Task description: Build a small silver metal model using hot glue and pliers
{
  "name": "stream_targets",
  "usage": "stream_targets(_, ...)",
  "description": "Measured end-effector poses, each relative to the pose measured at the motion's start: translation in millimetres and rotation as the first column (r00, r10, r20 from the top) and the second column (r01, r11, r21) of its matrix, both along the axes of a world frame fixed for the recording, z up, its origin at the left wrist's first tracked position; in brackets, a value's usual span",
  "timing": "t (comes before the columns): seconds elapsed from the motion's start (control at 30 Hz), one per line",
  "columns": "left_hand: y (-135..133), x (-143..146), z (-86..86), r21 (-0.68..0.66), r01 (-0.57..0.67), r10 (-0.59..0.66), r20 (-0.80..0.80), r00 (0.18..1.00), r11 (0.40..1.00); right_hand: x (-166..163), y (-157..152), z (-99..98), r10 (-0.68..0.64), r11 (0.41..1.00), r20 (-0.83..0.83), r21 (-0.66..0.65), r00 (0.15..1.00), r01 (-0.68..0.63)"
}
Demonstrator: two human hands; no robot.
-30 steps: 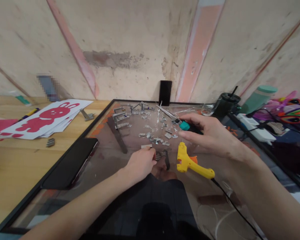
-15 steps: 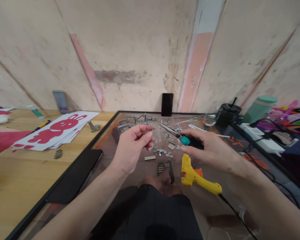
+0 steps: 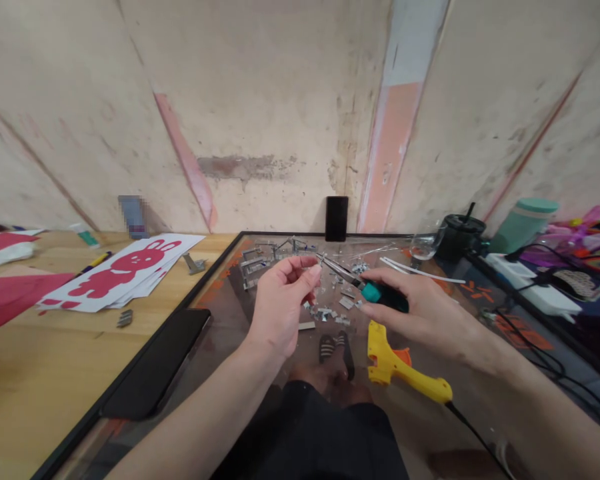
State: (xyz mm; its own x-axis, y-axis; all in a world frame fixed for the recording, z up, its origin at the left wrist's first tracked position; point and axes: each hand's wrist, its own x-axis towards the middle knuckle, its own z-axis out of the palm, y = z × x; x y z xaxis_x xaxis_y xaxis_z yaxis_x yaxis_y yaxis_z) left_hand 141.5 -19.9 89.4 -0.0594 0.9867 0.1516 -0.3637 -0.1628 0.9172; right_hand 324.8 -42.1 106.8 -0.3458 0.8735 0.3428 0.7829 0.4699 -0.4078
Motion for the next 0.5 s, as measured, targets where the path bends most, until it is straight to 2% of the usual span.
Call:
stream_targets(0.37, -2.4, 2.1, -1.8, 0.026, -0.016, 0.014, 0.060, 0.998, 1.000, -1.3, -1.3, -1.3, 0.021, 1.000, -0.053, -0.019, 0.998, -0.022)
stream_targets(0.5, -2.3, 1.4, -0.4, 0.001, -0.006, 0.006, 0.057, 0.998, 1.000, -1.5, -1.9, -2.8, 0.009, 0.999, -0.011, 0.041, 1.000, -0.008)
